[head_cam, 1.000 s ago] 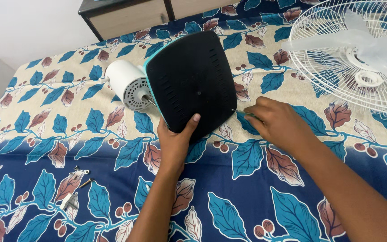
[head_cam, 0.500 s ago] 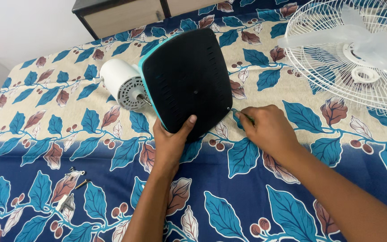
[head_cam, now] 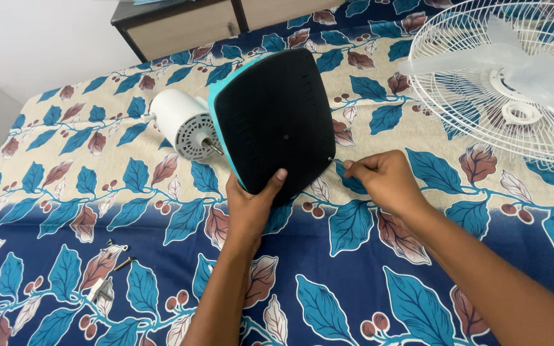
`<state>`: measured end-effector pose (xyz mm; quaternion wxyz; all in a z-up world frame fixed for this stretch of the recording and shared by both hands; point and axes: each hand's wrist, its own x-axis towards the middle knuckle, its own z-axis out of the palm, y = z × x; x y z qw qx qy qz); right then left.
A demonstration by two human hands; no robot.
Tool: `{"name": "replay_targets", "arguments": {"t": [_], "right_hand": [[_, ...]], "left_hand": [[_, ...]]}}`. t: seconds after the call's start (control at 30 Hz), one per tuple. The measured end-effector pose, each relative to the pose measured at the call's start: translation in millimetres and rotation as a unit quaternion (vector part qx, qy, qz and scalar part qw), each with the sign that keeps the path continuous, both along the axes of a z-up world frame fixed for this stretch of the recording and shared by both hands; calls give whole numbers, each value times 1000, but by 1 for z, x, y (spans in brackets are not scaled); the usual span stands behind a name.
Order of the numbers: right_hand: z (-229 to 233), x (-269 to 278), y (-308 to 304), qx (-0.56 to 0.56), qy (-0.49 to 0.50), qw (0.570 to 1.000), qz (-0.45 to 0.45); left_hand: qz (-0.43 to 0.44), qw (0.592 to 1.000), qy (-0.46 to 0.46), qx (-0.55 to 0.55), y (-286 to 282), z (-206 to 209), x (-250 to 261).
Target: The person uses a screwdriver to tighten screws on the back of a teal fan base. Then they attach the white motor housing to the base, aligning and securing it by hand.
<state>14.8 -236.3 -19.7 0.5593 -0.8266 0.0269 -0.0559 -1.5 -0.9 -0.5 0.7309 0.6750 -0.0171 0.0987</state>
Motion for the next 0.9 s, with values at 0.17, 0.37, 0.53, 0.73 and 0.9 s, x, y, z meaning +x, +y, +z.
{"name": "replay_targets", "arguments": {"t": [0.17, 0.37, 0.53, 0.73, 0.9], "right_hand": [[-1, 17, -29, -43, 48, 994, 87], [-2, 28, -63, -11, -85, 995, 41], [1, 35, -49, -180, -104, 977, -38], [4, 61, -22, -309, -160, 937, -9], [3, 77, -18, -348, -113, 931, -21]], "left_hand": [[22, 1000, 12, -6, -2, 1, 2], [21, 998, 64, 11, 10, -5, 5], [12, 1000, 8, 18, 27, -15, 16], [40, 991, -122, 35, 33, -19, 21], [69, 994, -74, -33, 36, -12, 18]]}}
